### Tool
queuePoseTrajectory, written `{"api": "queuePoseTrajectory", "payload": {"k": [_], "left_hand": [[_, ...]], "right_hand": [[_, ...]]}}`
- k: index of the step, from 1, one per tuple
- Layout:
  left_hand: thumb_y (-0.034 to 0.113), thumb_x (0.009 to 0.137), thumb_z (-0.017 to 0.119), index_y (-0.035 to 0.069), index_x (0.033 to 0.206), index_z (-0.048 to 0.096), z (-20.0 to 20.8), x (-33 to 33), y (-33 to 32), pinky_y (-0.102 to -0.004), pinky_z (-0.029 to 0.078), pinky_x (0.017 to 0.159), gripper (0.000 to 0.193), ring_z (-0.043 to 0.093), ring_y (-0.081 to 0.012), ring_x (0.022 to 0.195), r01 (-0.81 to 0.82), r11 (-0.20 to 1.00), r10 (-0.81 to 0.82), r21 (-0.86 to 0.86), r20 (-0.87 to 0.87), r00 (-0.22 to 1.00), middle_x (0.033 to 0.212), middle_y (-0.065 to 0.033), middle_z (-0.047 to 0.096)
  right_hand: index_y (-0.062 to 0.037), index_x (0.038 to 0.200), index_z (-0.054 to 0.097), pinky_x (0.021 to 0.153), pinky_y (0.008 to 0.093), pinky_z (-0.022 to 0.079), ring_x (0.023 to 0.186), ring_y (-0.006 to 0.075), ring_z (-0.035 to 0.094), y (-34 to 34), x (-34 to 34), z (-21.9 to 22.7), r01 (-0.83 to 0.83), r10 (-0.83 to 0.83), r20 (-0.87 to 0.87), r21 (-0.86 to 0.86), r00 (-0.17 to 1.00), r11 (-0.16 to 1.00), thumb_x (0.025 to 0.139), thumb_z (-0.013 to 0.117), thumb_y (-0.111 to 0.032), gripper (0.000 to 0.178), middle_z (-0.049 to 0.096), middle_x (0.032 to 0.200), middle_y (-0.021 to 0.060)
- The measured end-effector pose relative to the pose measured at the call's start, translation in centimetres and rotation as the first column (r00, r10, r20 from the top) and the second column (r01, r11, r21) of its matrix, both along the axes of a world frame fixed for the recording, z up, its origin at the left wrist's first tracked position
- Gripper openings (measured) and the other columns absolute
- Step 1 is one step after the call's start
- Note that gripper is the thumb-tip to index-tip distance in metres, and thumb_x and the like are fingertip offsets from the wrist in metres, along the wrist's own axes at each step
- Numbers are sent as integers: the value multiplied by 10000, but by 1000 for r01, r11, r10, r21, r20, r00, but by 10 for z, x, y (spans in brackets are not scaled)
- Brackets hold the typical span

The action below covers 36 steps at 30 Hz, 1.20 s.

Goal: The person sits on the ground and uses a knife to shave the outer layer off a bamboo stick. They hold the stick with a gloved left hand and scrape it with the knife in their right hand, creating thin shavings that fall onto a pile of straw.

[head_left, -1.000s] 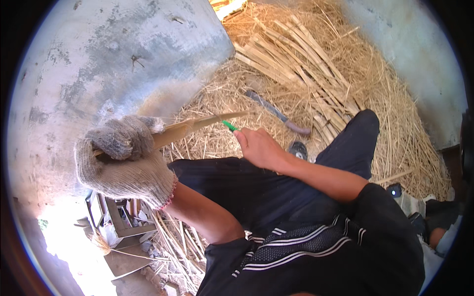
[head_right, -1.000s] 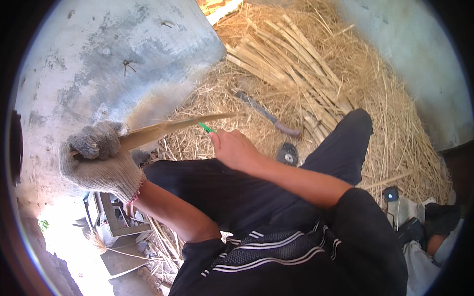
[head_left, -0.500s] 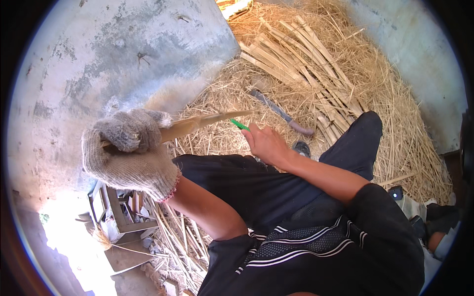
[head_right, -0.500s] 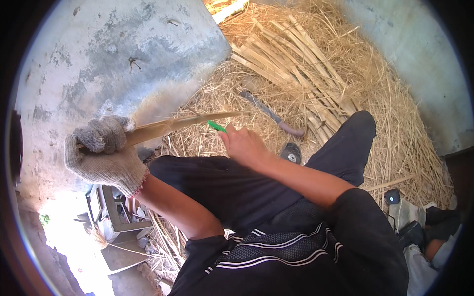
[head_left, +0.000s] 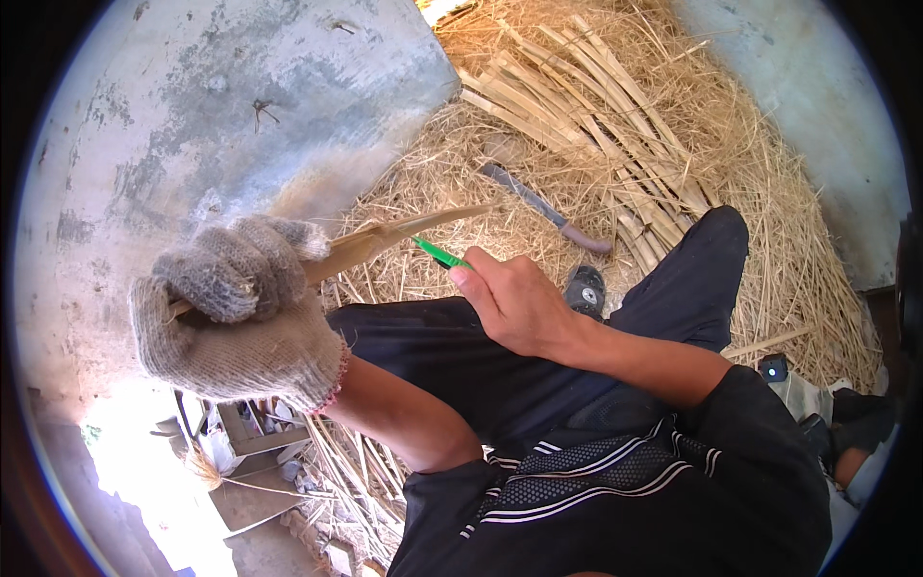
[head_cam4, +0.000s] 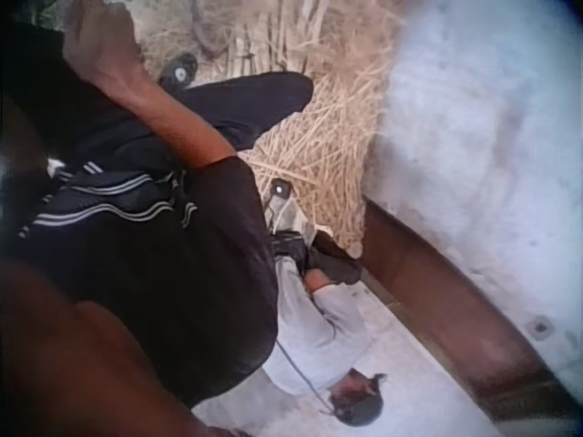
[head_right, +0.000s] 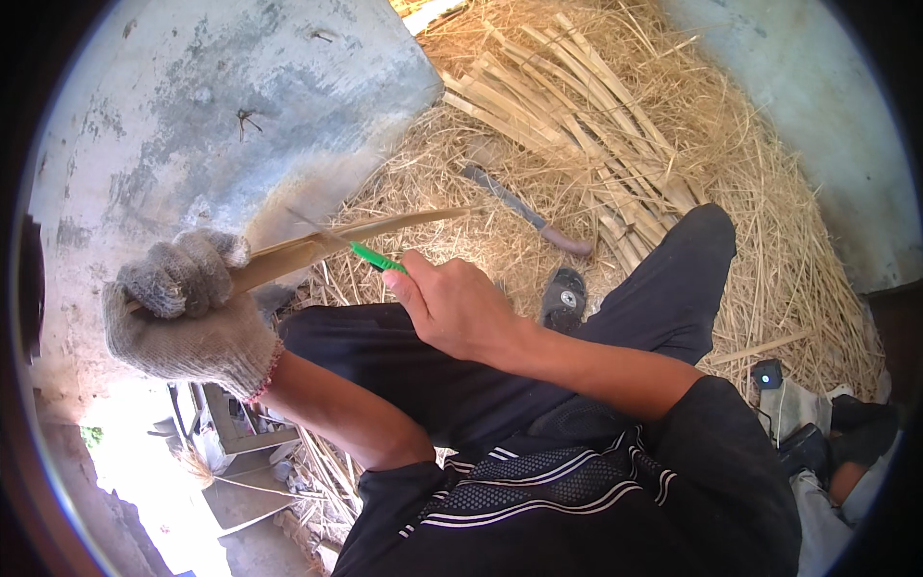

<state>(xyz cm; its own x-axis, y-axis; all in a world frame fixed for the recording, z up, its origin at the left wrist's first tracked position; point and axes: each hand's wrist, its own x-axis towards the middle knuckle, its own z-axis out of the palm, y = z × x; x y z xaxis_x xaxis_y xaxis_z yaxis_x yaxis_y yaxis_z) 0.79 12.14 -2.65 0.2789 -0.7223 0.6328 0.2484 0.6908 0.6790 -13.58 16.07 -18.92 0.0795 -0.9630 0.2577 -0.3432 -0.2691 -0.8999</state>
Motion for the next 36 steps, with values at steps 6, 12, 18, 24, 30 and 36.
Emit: {"api": "queuePoseTrajectory", "payload": {"k": [6, 12, 18, 24, 30, 36], "left_hand": [[268, 869, 409, 153, 499, 390, 0, 2, -2, -346, 350, 341, 387, 281, -127, 306, 152, 987, -144, -59, 113, 983, 404, -14, 318], [283, 873, 406, 141, 499, 399, -1, 1, -2, -351, 357, 346, 400, 279, -129, 309, 141, 990, -137, -28, 111, 984, 402, -24, 324], [278, 872, 394, 138, 496, 395, -2, 13, -4, -364, 338, 350, 401, 264, -151, 318, 75, 997, -75, -13, 41, 996, 402, -28, 312], [262, 873, 381, 151, 483, 381, 2, -1, -3, -349, 321, 338, 405, 261, -138, 308, 124, 991, -117, -48, 130, 985, 393, -20, 303], [229, 861, 369, 155, 477, 383, -1, 3, -1, -335, 331, 334, 391, 267, -132, 301, 250, 967, -242, -50, 120, 963, 393, -17, 302], [220, 870, 423, 127, 483, 408, -1, 33, -15, -287, 331, 259, 398, 280, -109, 275, -20, 995, 20, -98, -5, 1000, 384, 6, 343]], "right_hand": [[35, 781, 542, 589, 533, 405, 588, 463, 547, -31, -2, -54, 92, -64, -149, 189, 987, 978, 1010, 413, -292, 420, 536, 603, 273], [44, 782, 561, 621, 528, 426, 624, 468, 555, -26, -2, -53, 87, -60, -125, 222, 990, 971, 1011, 405, -328, 464, 560, 633, 276], [48, 761, 564, 636, 533, 436, 615, 465, 568, -32, 1, -37, 33, -14, -160, 116, 987, 993, 1014, 392, -333, 489, 566, 626, 275], [49, 788, 564, 657, 531, 448, 636, 467, 575, -52, -20, -98, 107, 19, -331, 358, 943, 928, 1013, 389, -329, 473, 565, 631, 279], [13, 852, 566, 627, 543, 440, 622, 477, 557, -35, 4, -55, 83, -63, -140, 141, 988, 987, 1007, 411, -341, 416, 570, 637, 276], [18, 883, 583, 583, 544, 453, 620, 487, 572, -56, 25, -57, 48, -29, -175, 101, 984, 994, 1006, 416, -348, 421, 565, 618, 294]]}}
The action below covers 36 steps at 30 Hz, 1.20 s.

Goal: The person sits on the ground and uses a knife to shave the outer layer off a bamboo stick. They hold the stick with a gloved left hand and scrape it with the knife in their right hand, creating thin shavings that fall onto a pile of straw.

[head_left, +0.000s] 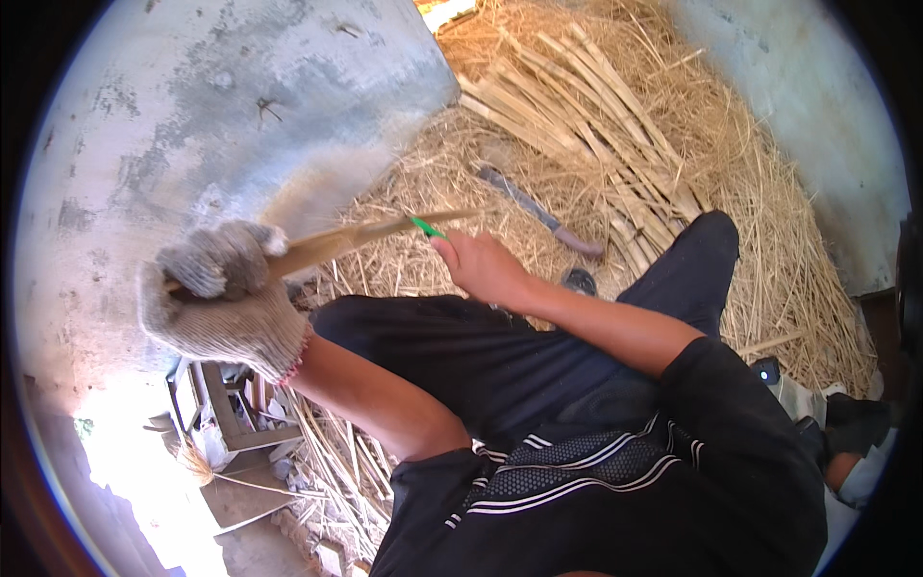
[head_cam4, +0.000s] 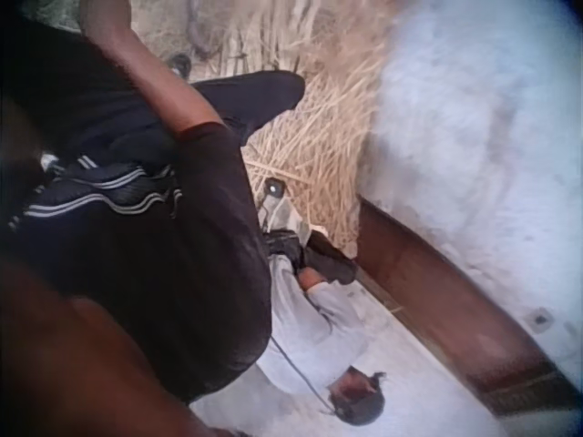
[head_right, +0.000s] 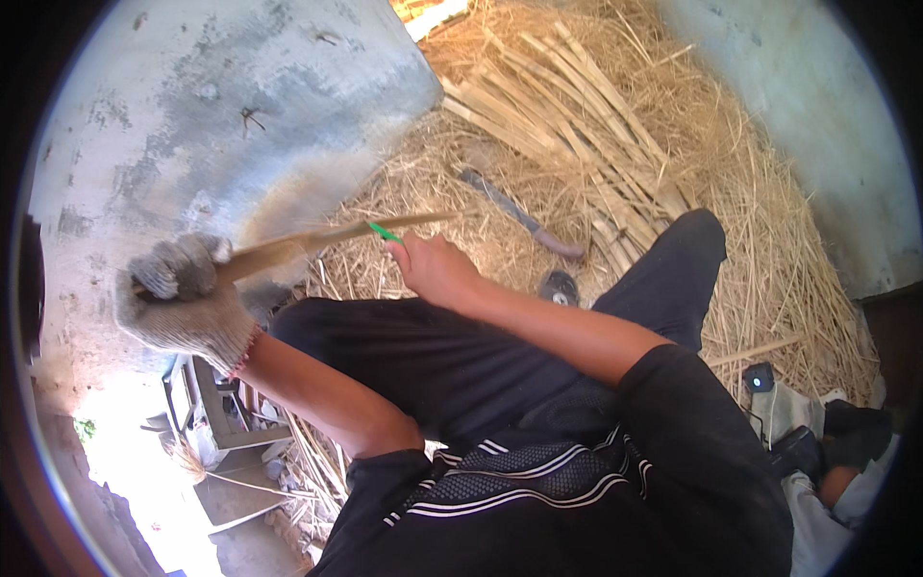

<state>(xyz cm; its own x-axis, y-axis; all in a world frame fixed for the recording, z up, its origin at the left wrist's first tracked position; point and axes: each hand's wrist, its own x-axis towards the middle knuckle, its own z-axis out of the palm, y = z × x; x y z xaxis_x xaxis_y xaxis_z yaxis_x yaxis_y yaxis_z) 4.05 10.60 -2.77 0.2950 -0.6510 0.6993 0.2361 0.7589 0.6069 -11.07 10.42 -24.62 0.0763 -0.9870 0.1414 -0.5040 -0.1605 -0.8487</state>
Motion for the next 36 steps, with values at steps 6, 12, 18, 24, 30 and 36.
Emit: {"api": "queuePoseTrajectory", "payload": {"k": [6, 12, 18, 24, 30, 36], "left_hand": [[189, 863, 428, 113, 487, 407, -4, -1, 2, -289, 260, 258, 385, 268, -98, 281, 139, 990, -139, -9, -105, 985, 397, 13, 346], [185, 855, 446, 109, 478, 394, 0, -24, 10, -286, 252, 266, 389, 263, -112, 281, 31, 999, -27, 40, -99, 995, 406, -8, 334], [193, 839, 433, 119, 483, 385, 6, -28, 12, -290, 269, 308, 367, 266, -120, 308, 0, 994, 11, 109, -100, 995, 418, -3, 313], [175, 831, 421, 110, 484, 392, -2, -17, 12, -280, 262, 272, 354, 269, -112, 289, -31, 997, 34, 68, -47, 998, 417, -6, 324], [201, 850, 416, 114, 486, 393, 5, -32, 10, -280, 291, 263, 375, 272, -104, 288, 44, 998, -43, 44, -36, 998, 412, 0, 331], [224, 854, 423, 145, 482, 388, -2, -14, 4, -277, 293, 294, 383, 265, -107, 305, 70, 997, -70, 31, -29, 997, 414, 9, 336]], "right_hand": [[49, 882, 587, 597, 561, 459, 628, 489, 593, 4, -11, -31, 10, -12, 17, 129, 1000, 992, 1005, 415, -354, 455, 583, 636, 302], [42, 911, 589, 660, 528, 502, 708, 462, 632, 4, -33, -30, -15, 62, -189, 239, 980, 971, 1013, 383, -359, 462, 617, 736, 304], [18, 916, 607, 721, 527, 516, 773, 441, 640, 3, -35, -68, 7, 22, -222, 127, 975, 992, 1017, 346, -330, 446, 631, 825, 290], [30, 956, 620, 727, 495, 528, 864, 385, 656, -15, -37, -48, 23, 78, -273, 345, 959, 938, 1024, 329, -329, 467, 647, 871, 270], [-17, 1046, 657, 765, 462, 534, 925, 344, 668, -40, -76, -191, 86, 163, -540, 406, 826, 910, 907, 477, -164, 271, 674, 1012, 198], [-5, 983, 716, 772, 446, 533, 929, 345, 678, -42, -140, -231, -146, 633, -600, 659, 489, 738, 889, 507, -243, 330, 685, 1018, 224]]}}
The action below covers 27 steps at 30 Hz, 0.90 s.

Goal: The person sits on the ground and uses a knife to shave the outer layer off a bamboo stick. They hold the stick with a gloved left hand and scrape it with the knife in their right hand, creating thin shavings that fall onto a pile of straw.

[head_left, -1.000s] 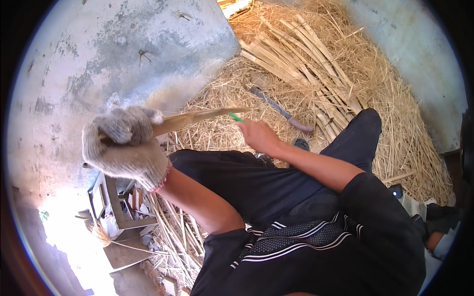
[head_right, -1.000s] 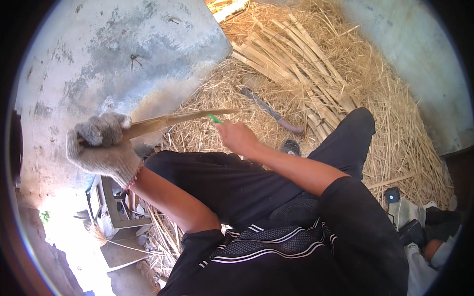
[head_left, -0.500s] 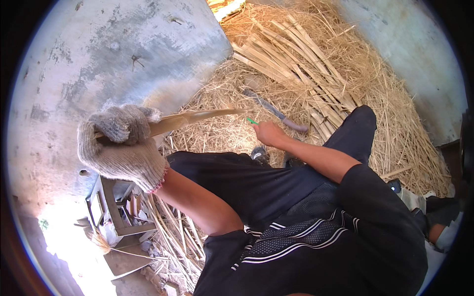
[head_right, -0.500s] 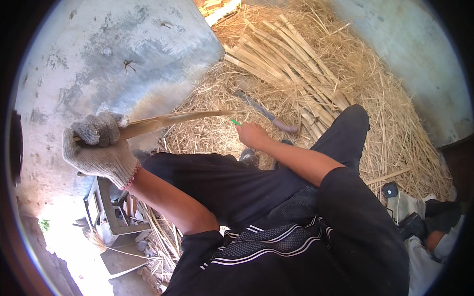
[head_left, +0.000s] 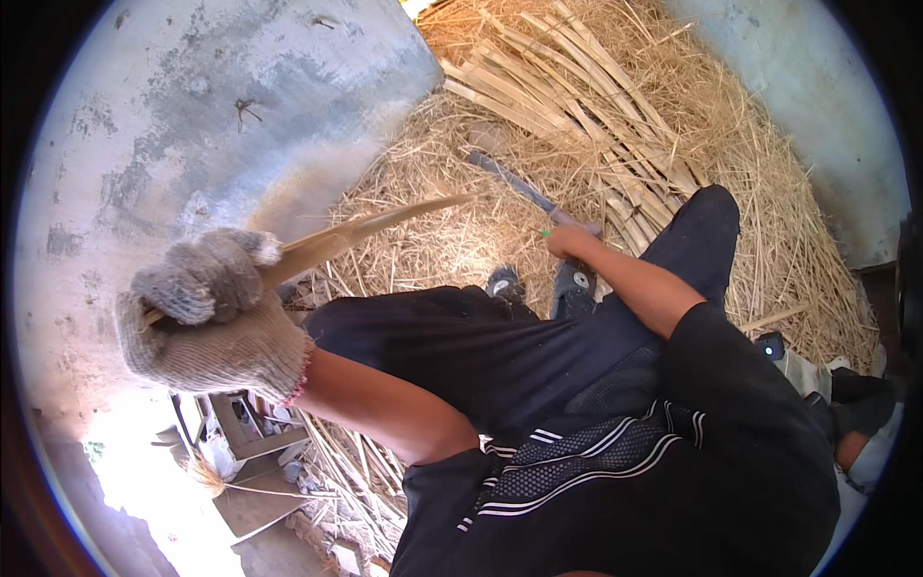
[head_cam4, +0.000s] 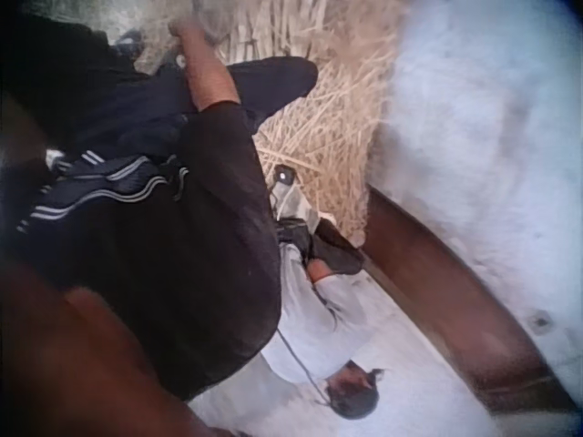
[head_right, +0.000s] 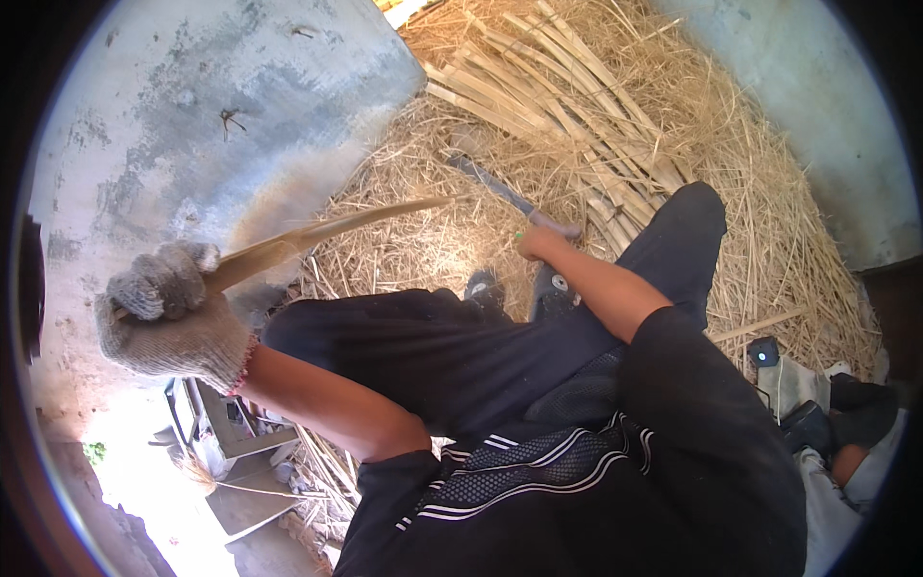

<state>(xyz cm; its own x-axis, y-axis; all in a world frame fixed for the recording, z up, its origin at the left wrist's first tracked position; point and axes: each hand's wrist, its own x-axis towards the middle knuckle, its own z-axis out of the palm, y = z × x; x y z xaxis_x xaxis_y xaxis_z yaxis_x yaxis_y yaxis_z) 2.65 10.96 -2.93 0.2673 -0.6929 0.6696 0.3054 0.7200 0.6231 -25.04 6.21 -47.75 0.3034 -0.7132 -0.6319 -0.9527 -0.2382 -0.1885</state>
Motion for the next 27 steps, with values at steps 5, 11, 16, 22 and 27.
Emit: {"api": "queuePoseTrajectory", "payload": {"k": [5, 11, 16, 22, 27], "left_hand": [[255, 837, 422, 149, 492, 391, -1, 12, 3, -300, 253, 355, 362, 238, -119, 351, -163, 985, 162, 51, 19, 987, 423, 7, 303], [245, 832, 416, 154, 498, 383, 4, 2, 4, -297, 253, 354, 349, 229, -118, 356, -171, 982, 172, 82, -14, 985, 433, 11, 299], [201, 819, 402, 144, 498, 378, 5, -9, 6, -293, 285, 368, 327, 231, -109, 362, -250, 965, 247, 80, 45, 968, 447, 13, 296], [205, 828, 390, 107, 523, 427, 3, -18, 7, -249, 248, 332, 322, 277, -93, 353, -324, 942, 325, 87, 6, 946, 456, -4, 346], [281, 897, 411, 69, 707, 528, 4, -53, -1, -246, 350, 413, 307, 412, -114, 472, -747, 647, 758, 150, -21, 652, 617, -22, 479]], "right_hand": [[30, 816, 641, 713, 470, 503, 717, 345, 646, 39, 58, 217, 427, -458, 411, 171, 788, 888, 1006, 328, -439, 595, 641, 749, 201], [31, 789, 550, 619, 513, 459, 605, 400, 591, 74, 89, 281, 508, -158, 865, -124, 477, 852, 1016, 352, -391, 518, 576, 638, 242], [30, 874, 543, 610, 540, 433, 637, 463, 575, 85, 126, 284, 562, -134, 908, -125, 396, 818, 1006, 409, -336, 412, 569, 631, 266], [31, 805, 530, 563, 534, 410, 578, 473, 543, 76, 135, 267, 622, -128, 930, -124, 344, 773, 1001, 451, -285, 380, 538, 594, 273], [29, 806, 521, 564, 542, 403, 586, 482, 539, 77, 141, 244, 694, -137, 915, -183, 379, 696, 999, 455, -278, 368, 537, 600, 278]]}}
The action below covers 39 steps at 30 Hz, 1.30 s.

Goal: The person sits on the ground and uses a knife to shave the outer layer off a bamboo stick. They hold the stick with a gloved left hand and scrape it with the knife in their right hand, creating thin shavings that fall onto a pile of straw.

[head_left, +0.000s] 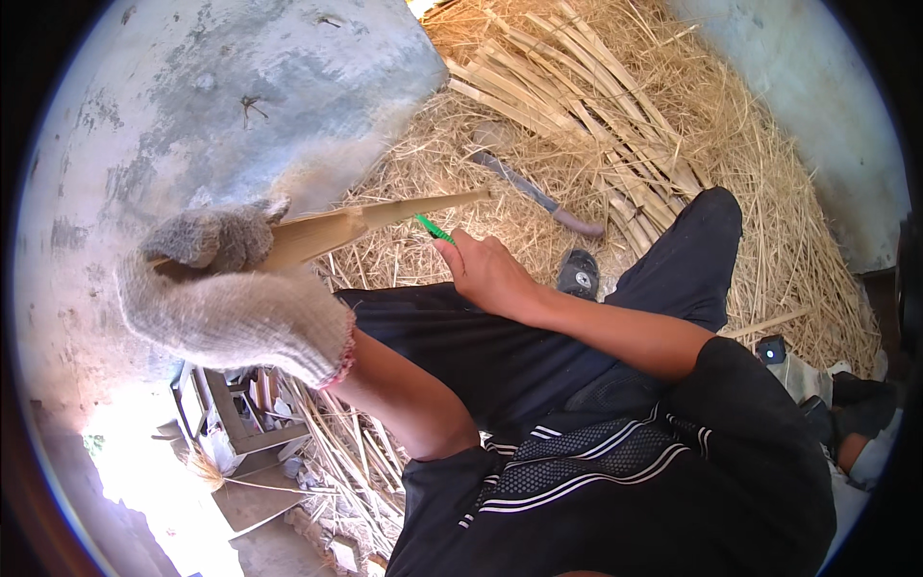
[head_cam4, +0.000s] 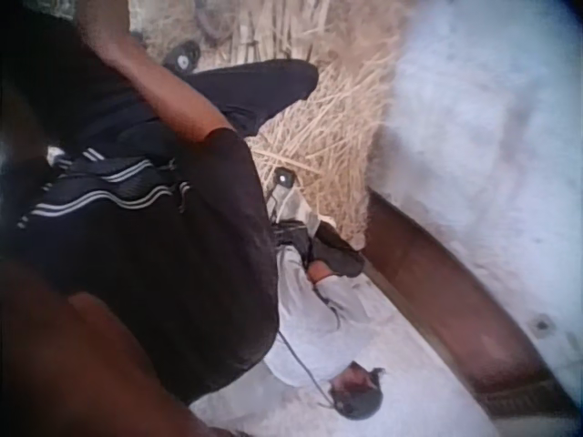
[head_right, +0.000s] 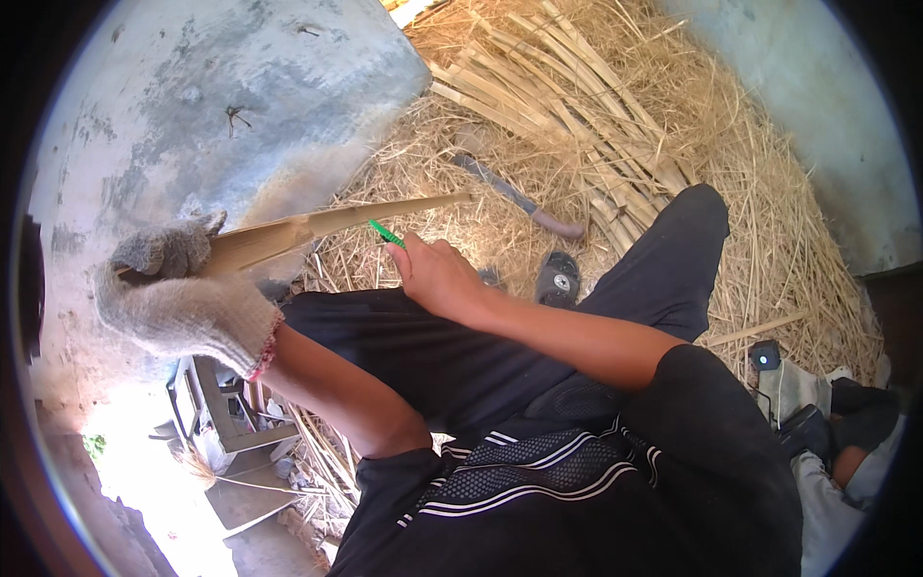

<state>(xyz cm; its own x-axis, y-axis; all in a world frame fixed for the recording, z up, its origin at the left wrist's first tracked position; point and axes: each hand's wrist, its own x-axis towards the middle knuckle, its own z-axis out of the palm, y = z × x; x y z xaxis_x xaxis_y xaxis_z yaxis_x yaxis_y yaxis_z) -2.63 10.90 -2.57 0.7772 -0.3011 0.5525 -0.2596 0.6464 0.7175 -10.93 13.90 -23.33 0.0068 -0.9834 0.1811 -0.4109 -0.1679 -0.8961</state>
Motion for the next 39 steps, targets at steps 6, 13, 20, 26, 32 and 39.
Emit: {"api": "queuePoseTrajectory", "payload": {"k": [6, 13, 20, 26, 32, 39], "left_hand": [[224, 871, 436, 71, 671, 443, -1, 3, 8, -253, 386, 433, 252, 429, -121, 482, 143, 990, -143, -8, -74, 987, 620, -21, 443], [222, 873, 432, 83, 636, 416, 0, 1, 2, -254, 406, 432, 275, 361, -110, 444, 21, 1000, -21, -1, -114, 993, 580, -15, 403], [251, 919, 439, 67, 744, 503, 2, -6, 3, -242, 456, 449, 262, 460, -104, 463, 142, 989, -139, 41, -72, 988, 682, -27, 517], [299, 920, 463, 58, 743, 534, -19, 39, -16, -248, 430, 420, 308, 460, -111, 455, 363, 931, -364, -29, -40, 930, 658, -33, 528], [286, 903, 458, 46, 733, 526, -2, 22, -2, -257, 404, 402, 302, 423, -113, 422, 282, 959, -280, 11, -88, 956, 613, -43, 498], [225, 884, 415, 96, 605, 417, 8, 2, 9, -263, 364, 409, 307, 335, -108, 412, 368, 929, -369, -35, -62, 927, 556, -16, 408]], "right_hand": [[31, 803, 519, 545, 556, 411, 578, 487, 544, 5, 9, 22, -33, 33, 42, -18, 999, 999, 994, 466, -289, 375, 541, 591, 283], [34, 849, 536, 539, 540, 446, 567, 478, 564, -1, -2, 23, -43, 47, -97, 43, 994, 998, 996, 457, -290, 365, 556, 586, 278], [45, 865, 558, 585, 532, 462, 625, 468, 590, -14, -10, -2, -3, 19, -149, 108, 989, 994, 988, 468, -299, 376, 574, 634, 298], [49, 863, 590, 628, 542, 496, 682, 479, 615, -6, -10, 5, -53, 79, -151, 170, 985, 984, 997, 426, -334, 438, 611, 705, 297], [36, 850, 591, 591, 500, 519, 664, 410, 640, -23, -5, -14, -36, 66, -212, 143, 975, 989, 986, 441, -295, 388, 629, 696, 248], [-7, 1013, 682, 743, 471, 540, 877, 373, 673, -53, -62, -154, 1, 275, -572, 435, 773, 901, 942, 473, -247, 327, 663, 935, 278]]}}
